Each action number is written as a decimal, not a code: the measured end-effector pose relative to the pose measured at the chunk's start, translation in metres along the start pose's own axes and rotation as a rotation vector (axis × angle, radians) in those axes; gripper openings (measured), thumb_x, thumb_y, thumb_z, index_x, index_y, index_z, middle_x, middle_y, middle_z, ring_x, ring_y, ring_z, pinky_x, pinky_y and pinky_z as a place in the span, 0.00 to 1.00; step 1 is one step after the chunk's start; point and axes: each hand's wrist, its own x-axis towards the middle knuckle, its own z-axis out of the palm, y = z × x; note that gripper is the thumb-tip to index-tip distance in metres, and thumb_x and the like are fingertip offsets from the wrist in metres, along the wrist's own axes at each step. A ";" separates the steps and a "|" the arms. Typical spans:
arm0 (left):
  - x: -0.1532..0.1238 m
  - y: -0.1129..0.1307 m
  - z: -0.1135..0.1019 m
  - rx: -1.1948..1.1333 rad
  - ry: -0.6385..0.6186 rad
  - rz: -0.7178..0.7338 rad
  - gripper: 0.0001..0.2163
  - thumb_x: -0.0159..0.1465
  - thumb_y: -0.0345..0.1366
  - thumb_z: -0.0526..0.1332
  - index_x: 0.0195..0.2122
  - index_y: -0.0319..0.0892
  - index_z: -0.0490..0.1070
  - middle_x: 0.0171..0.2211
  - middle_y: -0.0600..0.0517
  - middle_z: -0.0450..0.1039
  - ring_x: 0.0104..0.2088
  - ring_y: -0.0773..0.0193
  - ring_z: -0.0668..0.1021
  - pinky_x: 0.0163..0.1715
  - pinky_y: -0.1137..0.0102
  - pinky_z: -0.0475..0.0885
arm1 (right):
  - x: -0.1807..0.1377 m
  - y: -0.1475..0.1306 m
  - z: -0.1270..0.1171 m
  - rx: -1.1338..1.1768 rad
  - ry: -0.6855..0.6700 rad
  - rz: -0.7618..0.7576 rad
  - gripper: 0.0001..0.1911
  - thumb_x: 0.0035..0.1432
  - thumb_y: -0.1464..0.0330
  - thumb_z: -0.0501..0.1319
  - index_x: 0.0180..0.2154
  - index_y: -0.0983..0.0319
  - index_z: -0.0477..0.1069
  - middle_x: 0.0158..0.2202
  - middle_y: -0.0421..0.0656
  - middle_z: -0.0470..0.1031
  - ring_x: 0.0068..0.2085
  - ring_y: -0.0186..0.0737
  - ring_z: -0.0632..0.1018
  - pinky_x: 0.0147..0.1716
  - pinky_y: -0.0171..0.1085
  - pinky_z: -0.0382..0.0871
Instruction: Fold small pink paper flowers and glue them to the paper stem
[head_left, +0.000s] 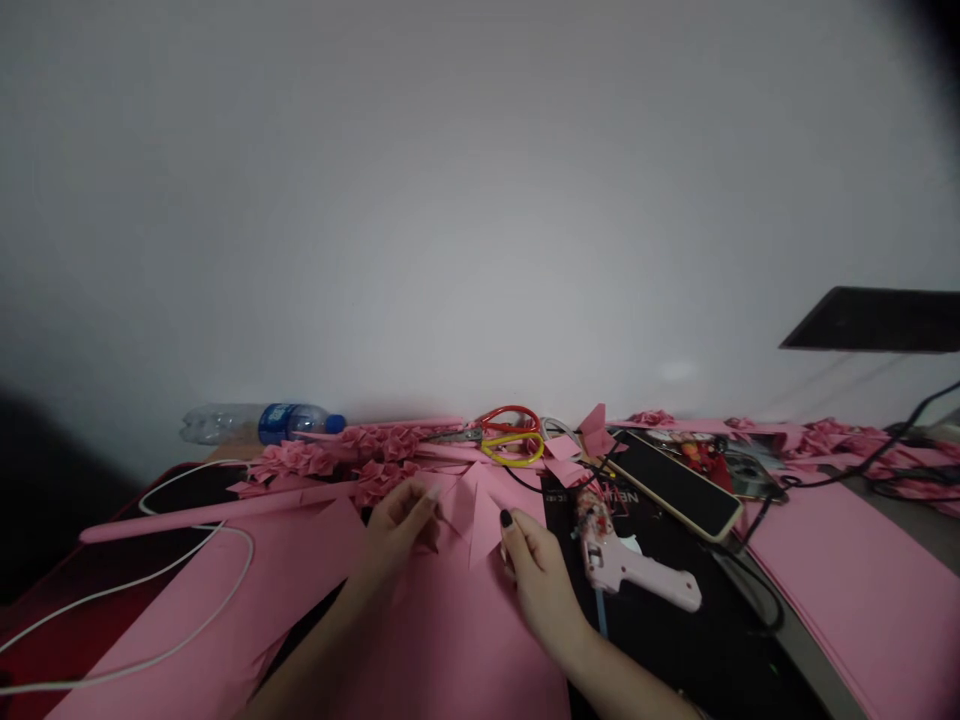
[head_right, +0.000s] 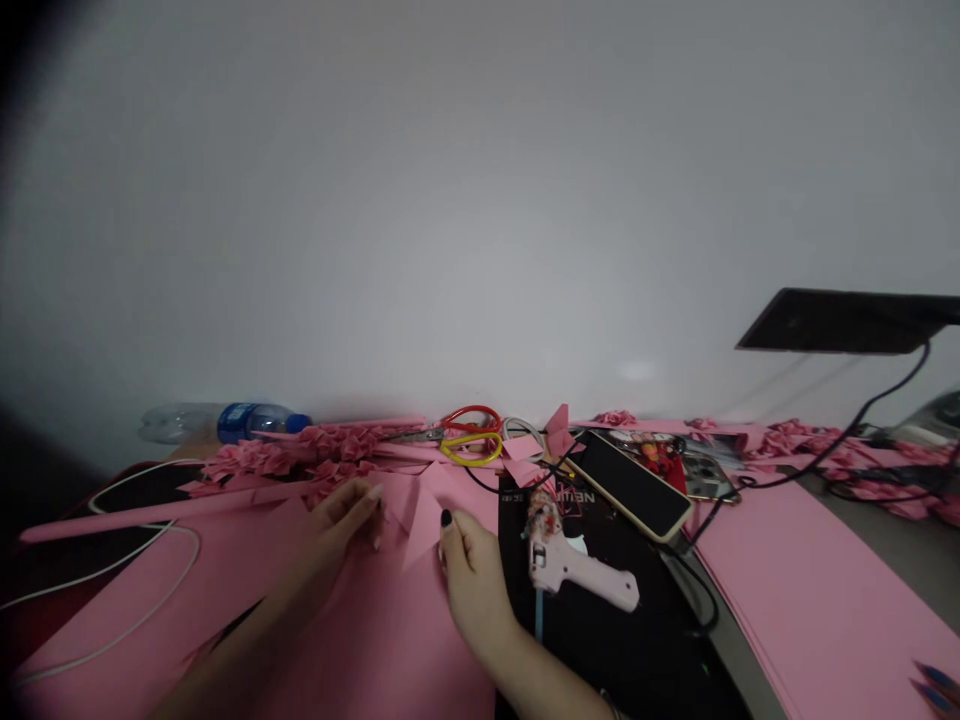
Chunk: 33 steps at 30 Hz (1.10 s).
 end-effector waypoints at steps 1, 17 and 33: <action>-0.002 0.000 0.002 -0.003 -0.058 -0.012 0.20 0.55 0.55 0.66 0.28 0.43 0.66 0.20 0.59 0.67 0.17 0.71 0.68 0.19 0.76 0.63 | -0.001 0.000 0.001 0.004 -0.041 0.008 0.21 0.64 0.53 0.51 0.22 0.56 0.53 0.20 0.32 0.51 0.22 0.33 0.54 0.21 0.35 0.47; -0.006 -0.012 0.009 0.068 -0.303 -0.107 0.18 0.54 0.50 0.69 0.26 0.41 0.68 0.14 0.60 0.66 0.14 0.70 0.69 0.16 0.76 0.64 | -0.002 0.001 0.004 -0.013 -0.138 0.029 0.19 0.64 0.57 0.55 0.24 0.57 0.57 0.17 0.32 0.58 0.19 0.32 0.59 0.18 0.32 0.51; -0.003 -0.015 0.001 0.115 -0.322 -0.140 0.18 0.55 0.51 0.69 0.25 0.40 0.70 0.20 0.51 0.77 0.22 0.63 0.78 0.27 0.70 0.73 | 0.001 -0.002 0.005 0.084 -0.022 0.041 0.21 0.60 0.53 0.59 0.23 0.57 0.56 0.15 0.28 0.55 0.14 0.27 0.58 0.15 0.29 0.52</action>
